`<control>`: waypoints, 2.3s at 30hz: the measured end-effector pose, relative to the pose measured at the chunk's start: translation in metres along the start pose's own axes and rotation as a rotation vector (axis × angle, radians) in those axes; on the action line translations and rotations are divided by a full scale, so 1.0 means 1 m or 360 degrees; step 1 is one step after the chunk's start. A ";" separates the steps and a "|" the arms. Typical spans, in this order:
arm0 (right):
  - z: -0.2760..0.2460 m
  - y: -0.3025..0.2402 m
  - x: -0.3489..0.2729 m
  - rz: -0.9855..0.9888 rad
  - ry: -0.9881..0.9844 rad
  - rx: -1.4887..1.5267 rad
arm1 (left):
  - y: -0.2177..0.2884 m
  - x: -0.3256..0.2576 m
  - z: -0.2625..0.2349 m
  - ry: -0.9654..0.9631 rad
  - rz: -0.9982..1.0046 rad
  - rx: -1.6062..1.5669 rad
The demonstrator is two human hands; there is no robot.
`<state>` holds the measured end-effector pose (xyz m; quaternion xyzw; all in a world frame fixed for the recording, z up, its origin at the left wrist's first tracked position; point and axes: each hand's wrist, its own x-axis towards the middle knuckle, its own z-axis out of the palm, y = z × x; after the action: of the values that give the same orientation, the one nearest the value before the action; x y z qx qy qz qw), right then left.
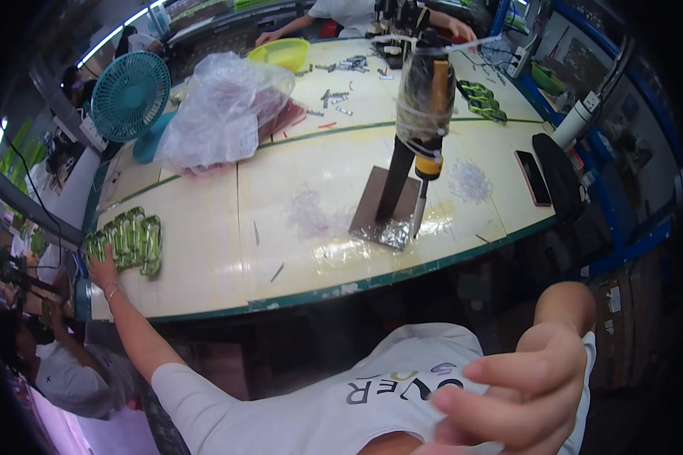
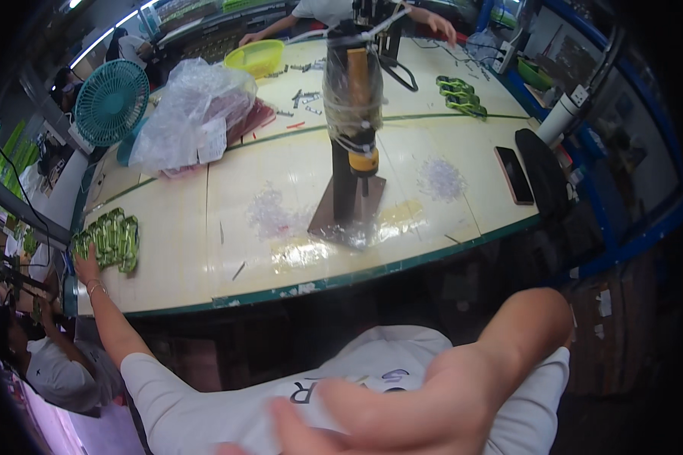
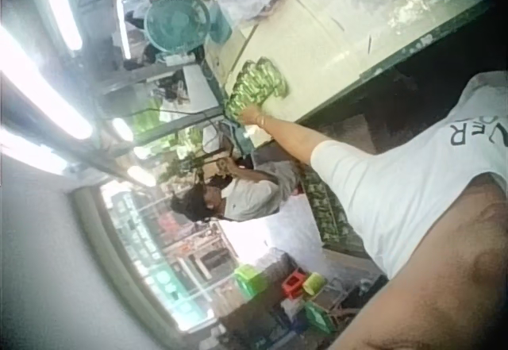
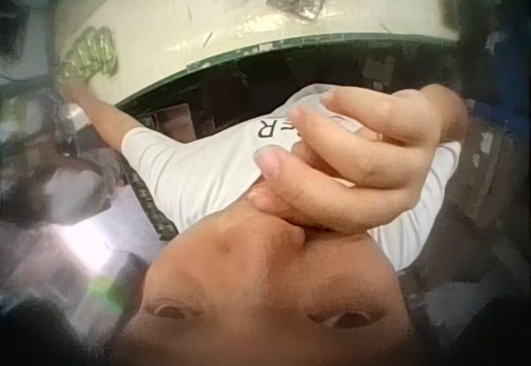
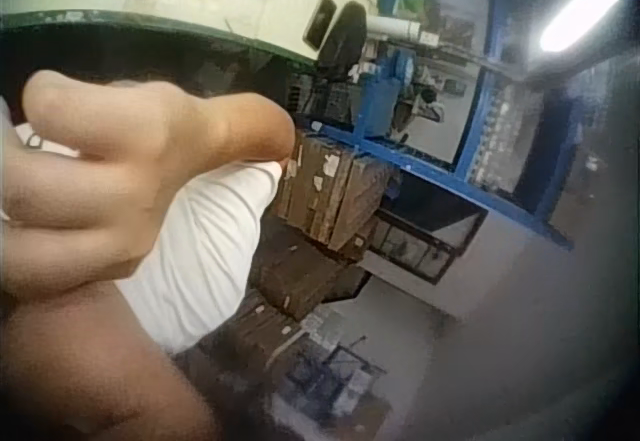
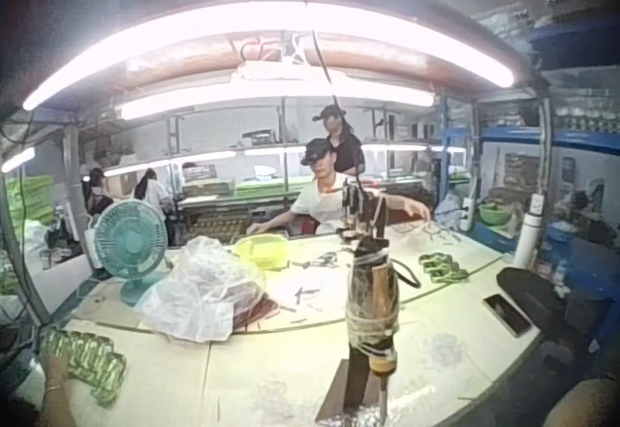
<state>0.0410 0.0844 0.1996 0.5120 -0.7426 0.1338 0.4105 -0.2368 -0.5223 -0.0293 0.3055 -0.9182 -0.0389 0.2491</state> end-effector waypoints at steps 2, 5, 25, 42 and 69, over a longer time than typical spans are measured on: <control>-0.001 0.023 -0.017 -0.0061 -0.0056 0.0297 | -0.027 0.004 -0.014 -0.0033 -0.0116 0.0062; -0.001 0.030 -0.059 0.0643 -0.0047 -0.0033 | -0.005 0.012 0.007 -0.0171 -0.0056 -0.0078; -0.018 -0.015 -0.162 0.1628 0.0186 -0.0107 | 0.117 -0.099 -0.022 -0.0060 0.0307 -0.0183; 0.026 0.013 -0.257 0.2268 0.0207 -0.0009 | 0.000 -0.055 -0.008 0.0075 -0.0043 0.0049; 0.098 -0.024 -0.146 0.0919 -0.0368 0.1246 | 0.103 -0.319 -0.209 -0.0901 -0.0304 -0.2357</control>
<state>0.0360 0.1081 0.0232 0.4127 -0.7887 0.4531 0.0487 0.0279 -0.2369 0.0380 0.1165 -0.6520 -0.7360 0.1403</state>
